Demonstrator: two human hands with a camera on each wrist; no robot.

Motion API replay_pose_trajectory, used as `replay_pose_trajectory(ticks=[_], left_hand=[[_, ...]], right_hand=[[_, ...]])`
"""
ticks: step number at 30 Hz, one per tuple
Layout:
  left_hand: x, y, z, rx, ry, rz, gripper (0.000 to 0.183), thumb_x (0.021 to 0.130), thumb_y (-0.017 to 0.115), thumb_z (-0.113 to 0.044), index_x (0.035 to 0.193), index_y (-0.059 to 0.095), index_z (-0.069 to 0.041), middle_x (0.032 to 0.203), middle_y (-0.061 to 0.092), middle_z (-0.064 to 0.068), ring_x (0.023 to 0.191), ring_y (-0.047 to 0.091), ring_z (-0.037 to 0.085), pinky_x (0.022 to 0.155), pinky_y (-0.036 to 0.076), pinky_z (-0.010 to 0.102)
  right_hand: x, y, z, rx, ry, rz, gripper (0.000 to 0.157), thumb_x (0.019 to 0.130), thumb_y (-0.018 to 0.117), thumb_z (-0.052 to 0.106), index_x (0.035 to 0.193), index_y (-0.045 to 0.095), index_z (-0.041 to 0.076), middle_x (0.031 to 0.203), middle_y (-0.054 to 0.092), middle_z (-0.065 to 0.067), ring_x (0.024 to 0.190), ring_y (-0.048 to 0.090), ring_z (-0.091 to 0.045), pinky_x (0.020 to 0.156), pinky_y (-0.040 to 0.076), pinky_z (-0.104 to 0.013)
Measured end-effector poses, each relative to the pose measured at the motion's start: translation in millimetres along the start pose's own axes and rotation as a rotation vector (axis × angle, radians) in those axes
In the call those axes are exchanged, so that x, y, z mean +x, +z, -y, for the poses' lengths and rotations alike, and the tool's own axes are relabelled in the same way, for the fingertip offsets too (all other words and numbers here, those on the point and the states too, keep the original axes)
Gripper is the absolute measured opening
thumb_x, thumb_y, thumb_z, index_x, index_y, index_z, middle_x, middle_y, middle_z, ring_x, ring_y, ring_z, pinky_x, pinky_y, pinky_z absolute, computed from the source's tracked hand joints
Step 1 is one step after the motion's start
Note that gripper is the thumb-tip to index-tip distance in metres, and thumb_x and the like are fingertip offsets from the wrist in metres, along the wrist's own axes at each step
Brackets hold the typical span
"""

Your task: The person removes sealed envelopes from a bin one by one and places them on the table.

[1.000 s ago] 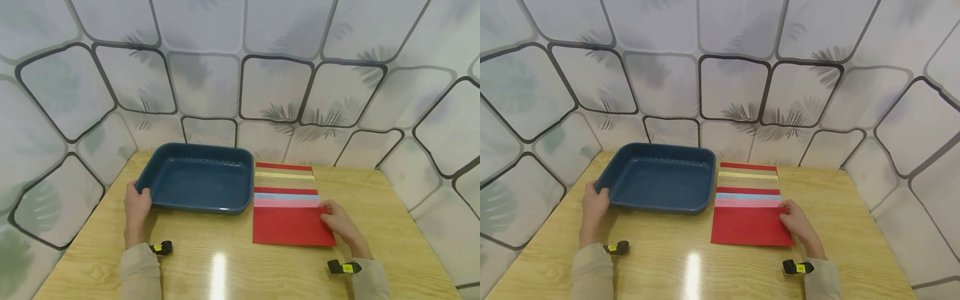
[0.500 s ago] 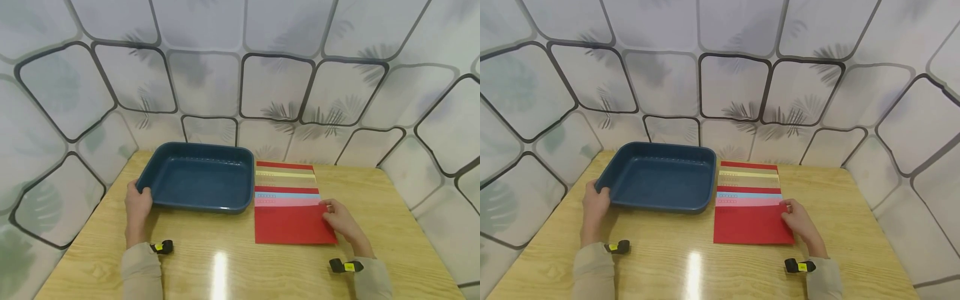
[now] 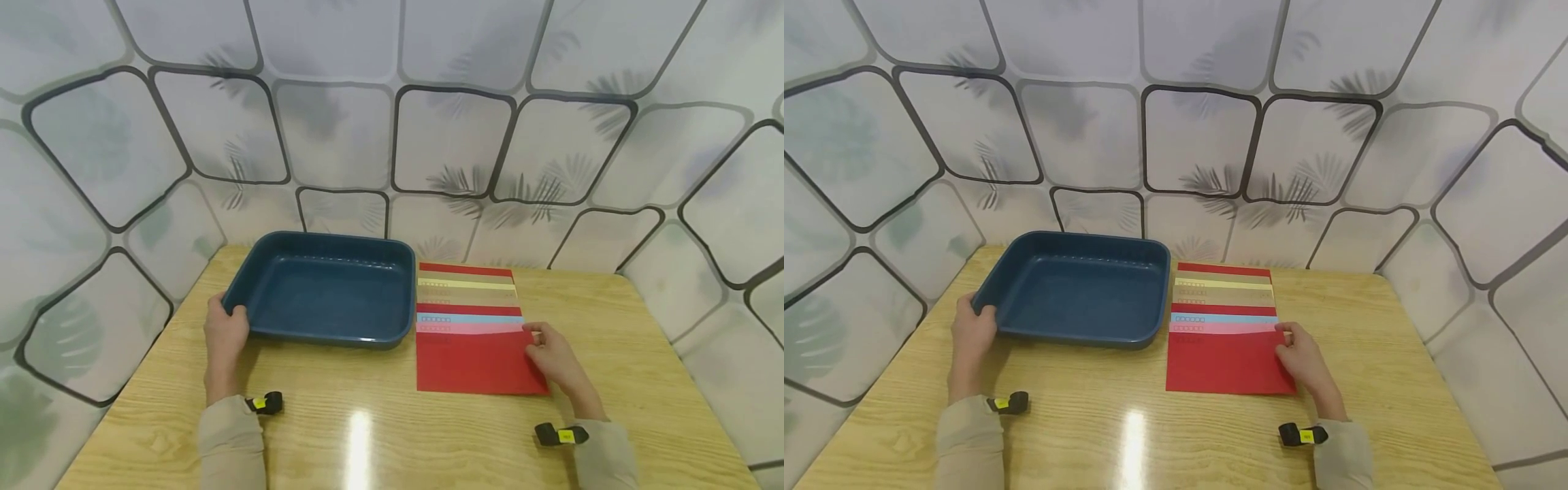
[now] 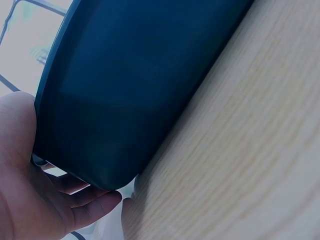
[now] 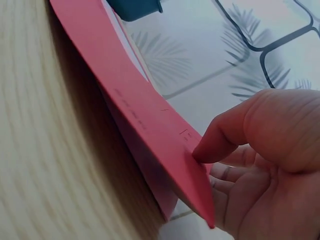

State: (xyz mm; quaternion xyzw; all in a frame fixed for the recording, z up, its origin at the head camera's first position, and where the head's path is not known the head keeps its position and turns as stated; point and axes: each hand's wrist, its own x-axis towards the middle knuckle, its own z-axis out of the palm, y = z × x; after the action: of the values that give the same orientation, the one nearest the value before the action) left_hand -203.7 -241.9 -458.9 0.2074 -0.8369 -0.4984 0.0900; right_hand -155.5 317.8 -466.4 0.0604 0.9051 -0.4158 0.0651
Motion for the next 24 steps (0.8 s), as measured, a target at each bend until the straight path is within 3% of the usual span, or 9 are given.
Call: replay_pose_trajectory(ticks=[5, 14, 24], left_hand=[[0.2, 0.1, 0.2, 0.000, 0.002, 0.004, 0.058, 0.098, 0.033, -0.016, 0.152, 0.024, 0.003, 0.152, 0.032, 0.032, 0.141, 0.032, 0.047, 0.114, 0.027, 0.058], [0.3, -0.6, 0.2, 0.006, 0.001, 0.011, 0.058, 0.099, 0.033, -0.017, 0.153, 0.024, 0.002, 0.153, 0.032, 0.031, 0.141, 0.032, 0.046, 0.114, 0.027, 0.058], [-3.7, -2.6, -5.2, 0.011, -0.004, 0.025, 0.059, 0.100, 0.034, -0.018, 0.153, 0.022, 0.002, 0.154, 0.030, 0.032, 0.141, 0.030, 0.047, 0.114, 0.026, 0.058]], right_hand=[[3.4, 2.3, -3.3, -0.014, -0.021, -0.028, 0.046, 0.089, 0.051, -0.002, 0.133, 0.046, -0.010, 0.090, 0.058, -0.016, 0.076, 0.056, -0.022, 0.063, 0.048, -0.028], [4.8, 2.5, 0.6, -0.080, -0.006, -0.045, 0.048, 0.089, 0.053, 0.000, 0.134, 0.043, -0.012, 0.102, 0.061, -0.027, 0.088, 0.063, -0.031, 0.073, 0.054, -0.038], [1.9, 1.2, 1.6, -0.138, 0.000, -0.066, 0.050, 0.090, 0.054, 0.002, 0.137, 0.040, -0.011, 0.105, 0.059, -0.027, 0.093, 0.061, -0.037, 0.076, 0.055, -0.043]])
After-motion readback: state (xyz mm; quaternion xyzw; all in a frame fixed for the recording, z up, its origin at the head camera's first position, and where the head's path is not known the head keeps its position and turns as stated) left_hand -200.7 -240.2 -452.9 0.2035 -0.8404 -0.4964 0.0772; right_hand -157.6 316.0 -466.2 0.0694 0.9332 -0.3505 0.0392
